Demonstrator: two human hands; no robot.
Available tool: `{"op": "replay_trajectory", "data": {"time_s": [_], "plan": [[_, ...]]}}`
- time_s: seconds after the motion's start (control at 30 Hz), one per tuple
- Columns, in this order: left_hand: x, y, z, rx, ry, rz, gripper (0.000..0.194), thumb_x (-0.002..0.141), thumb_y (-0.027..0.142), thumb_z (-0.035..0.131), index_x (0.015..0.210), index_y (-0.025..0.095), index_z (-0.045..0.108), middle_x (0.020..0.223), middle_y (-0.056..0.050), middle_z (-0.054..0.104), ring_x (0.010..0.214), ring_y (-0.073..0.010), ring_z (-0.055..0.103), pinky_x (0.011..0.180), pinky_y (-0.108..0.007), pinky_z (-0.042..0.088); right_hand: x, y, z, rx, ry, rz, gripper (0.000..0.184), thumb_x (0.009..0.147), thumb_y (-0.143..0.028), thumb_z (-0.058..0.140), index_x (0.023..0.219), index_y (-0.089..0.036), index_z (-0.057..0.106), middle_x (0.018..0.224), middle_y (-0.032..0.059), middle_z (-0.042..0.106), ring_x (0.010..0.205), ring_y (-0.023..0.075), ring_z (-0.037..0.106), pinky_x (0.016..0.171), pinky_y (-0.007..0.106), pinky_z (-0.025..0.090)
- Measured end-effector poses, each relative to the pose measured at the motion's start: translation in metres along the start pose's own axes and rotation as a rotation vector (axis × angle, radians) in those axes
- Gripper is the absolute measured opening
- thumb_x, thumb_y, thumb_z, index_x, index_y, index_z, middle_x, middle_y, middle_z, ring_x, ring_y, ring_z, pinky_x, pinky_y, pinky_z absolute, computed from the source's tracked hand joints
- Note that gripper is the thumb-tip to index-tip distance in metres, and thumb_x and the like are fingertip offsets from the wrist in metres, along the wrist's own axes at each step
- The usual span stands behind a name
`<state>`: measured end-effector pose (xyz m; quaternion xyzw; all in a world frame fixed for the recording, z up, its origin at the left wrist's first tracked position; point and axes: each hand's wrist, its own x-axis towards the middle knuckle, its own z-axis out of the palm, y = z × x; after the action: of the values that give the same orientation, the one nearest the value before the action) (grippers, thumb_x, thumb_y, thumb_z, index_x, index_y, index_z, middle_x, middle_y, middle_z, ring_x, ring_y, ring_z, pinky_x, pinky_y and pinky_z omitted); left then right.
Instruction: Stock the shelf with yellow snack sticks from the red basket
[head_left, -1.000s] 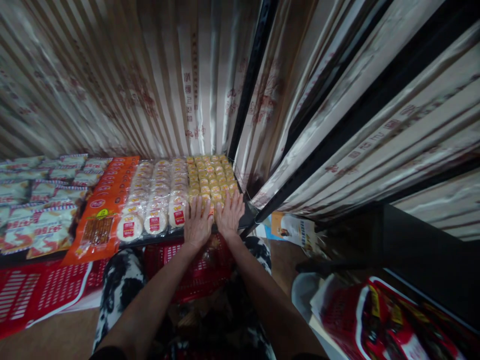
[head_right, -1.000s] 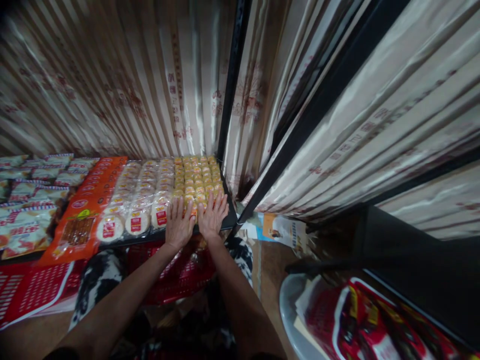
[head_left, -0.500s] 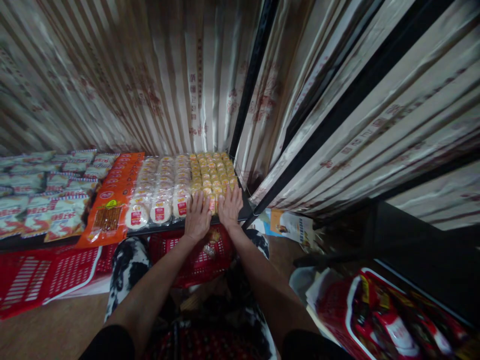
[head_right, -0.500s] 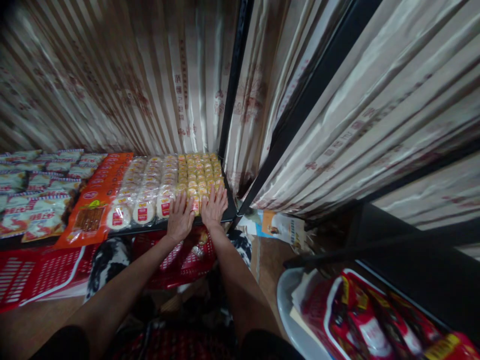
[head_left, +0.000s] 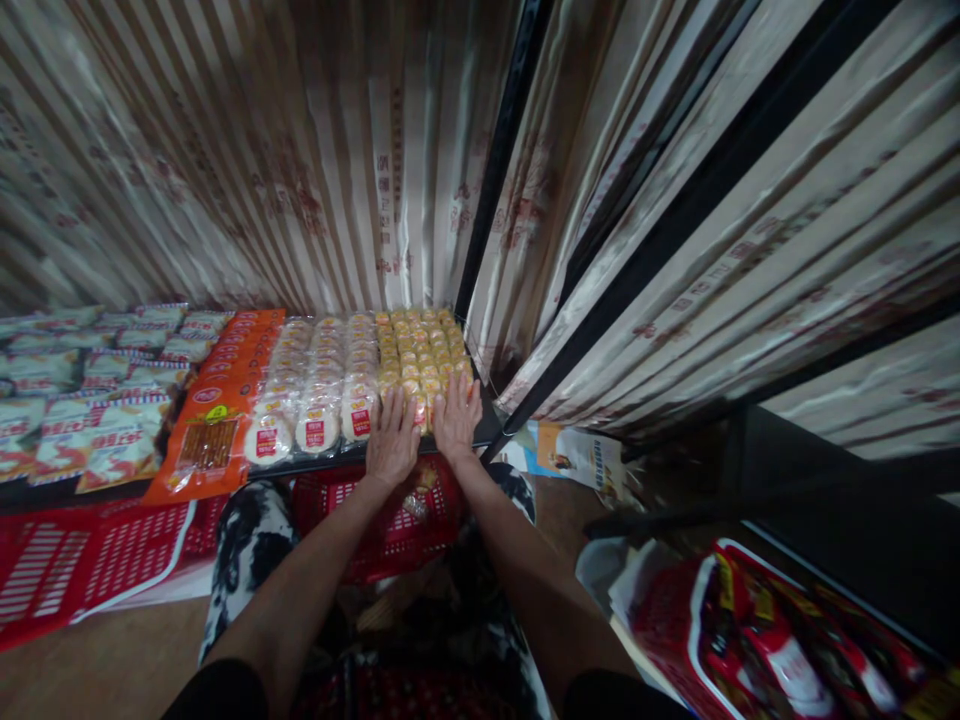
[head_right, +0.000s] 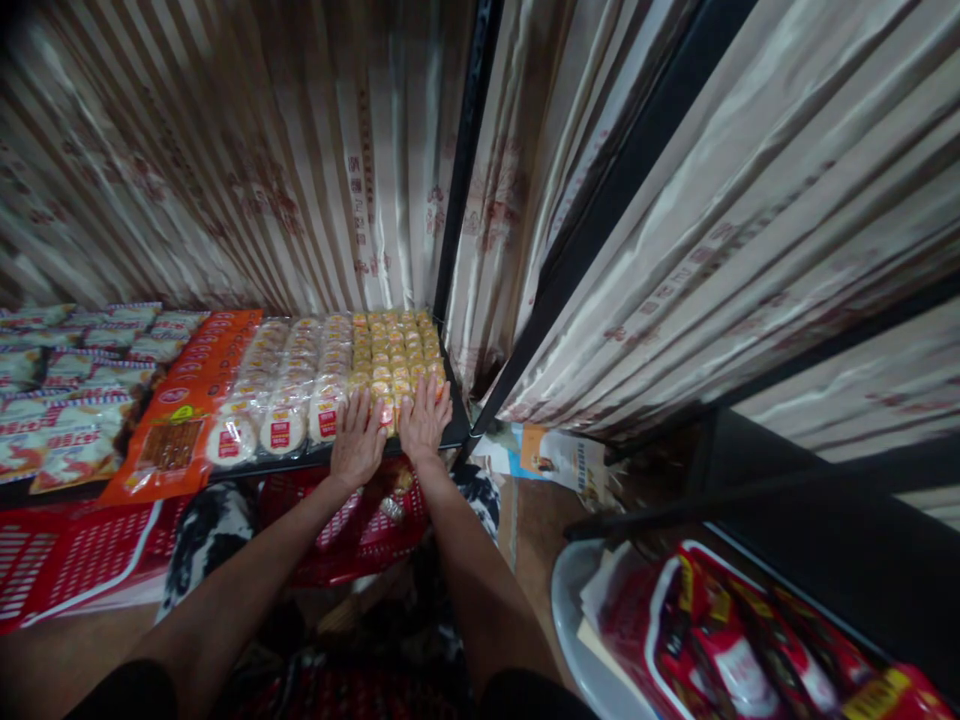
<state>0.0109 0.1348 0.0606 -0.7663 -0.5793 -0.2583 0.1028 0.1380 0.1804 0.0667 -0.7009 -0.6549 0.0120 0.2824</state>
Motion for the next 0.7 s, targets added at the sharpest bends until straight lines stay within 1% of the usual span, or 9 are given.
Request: {"op": "replay_trajectory", "data": {"time_s": [0.1,0.23,0.37,0.47,0.6,0.7], "plan": [[0.000,-0.001,0.001,-0.017,0.002,-0.006,0.053,0.090,0.025,0.038,0.141,0.013,0.033,0.152,-0.014,0.021,0.143,-0.0261,0.006,0.115,-0.053,0.015,0.000,0.001,0.001,0.008,0.010,0.001,0.055,0.094,-0.035,0.023,0.147,-0.020,0.022,0.154,0.0060,0.023,0.142,0.0255,0.005,0.110,0.052,0.017],[-0.001,-0.002,0.002,-0.029,0.006,-0.005,0.054,0.090,0.026,0.039,0.142,0.013,0.032,0.153,-0.014,0.020,0.143,-0.0257,0.005,0.115,-0.053,0.014,-0.001,0.001,0.001,0.035,0.040,-0.011,0.055,0.094,-0.035,0.022,0.146,-0.018,0.023,0.153,0.0065,0.023,0.143,0.0230,0.003,0.111,0.051,0.014],[-0.002,-0.003,0.001,-0.025,0.013,0.020,0.054,0.090,0.026,0.040,0.141,0.013,0.033,0.153,-0.015,0.020,0.143,-0.0261,0.004,0.114,-0.053,0.015,-0.005,0.006,-0.001,0.124,0.112,-0.026,0.055,0.095,-0.036,0.018,0.144,-0.013,0.028,0.153,0.0082,0.024,0.142,0.0209,0.007,0.111,0.045,0.020],[-0.003,-0.003,0.000,-0.024,0.013,0.030,0.053,0.090,0.026,0.039,0.141,0.012,0.033,0.152,-0.016,0.021,0.143,-0.0259,0.004,0.114,-0.053,0.015,-0.011,0.010,-0.001,0.165,0.141,-0.022,0.055,0.095,-0.035,0.017,0.143,-0.012,0.029,0.152,0.0101,0.027,0.142,0.0203,0.011,0.110,0.044,0.023],[-0.004,-0.003,-0.001,-0.014,0.004,0.034,0.053,0.090,0.026,0.039,0.141,0.011,0.033,0.152,-0.016,0.023,0.143,-0.0258,0.005,0.114,-0.053,0.014,-0.017,0.012,0.000,0.168,0.145,-0.002,0.055,0.095,-0.034,0.016,0.144,-0.010,0.027,0.151,0.0114,0.027,0.142,0.0196,0.011,0.110,0.044,0.023],[-0.004,-0.003,-0.003,-0.013,-0.020,0.060,0.052,0.090,0.026,0.039,0.141,0.014,0.033,0.151,-0.013,0.026,0.143,-0.0253,0.007,0.115,-0.053,0.014,-0.018,0.011,-0.001,0.137,0.107,-0.010,0.055,0.096,-0.035,0.017,0.145,-0.012,0.026,0.152,0.0107,0.025,0.142,0.0200,0.008,0.110,0.044,0.022]]}}
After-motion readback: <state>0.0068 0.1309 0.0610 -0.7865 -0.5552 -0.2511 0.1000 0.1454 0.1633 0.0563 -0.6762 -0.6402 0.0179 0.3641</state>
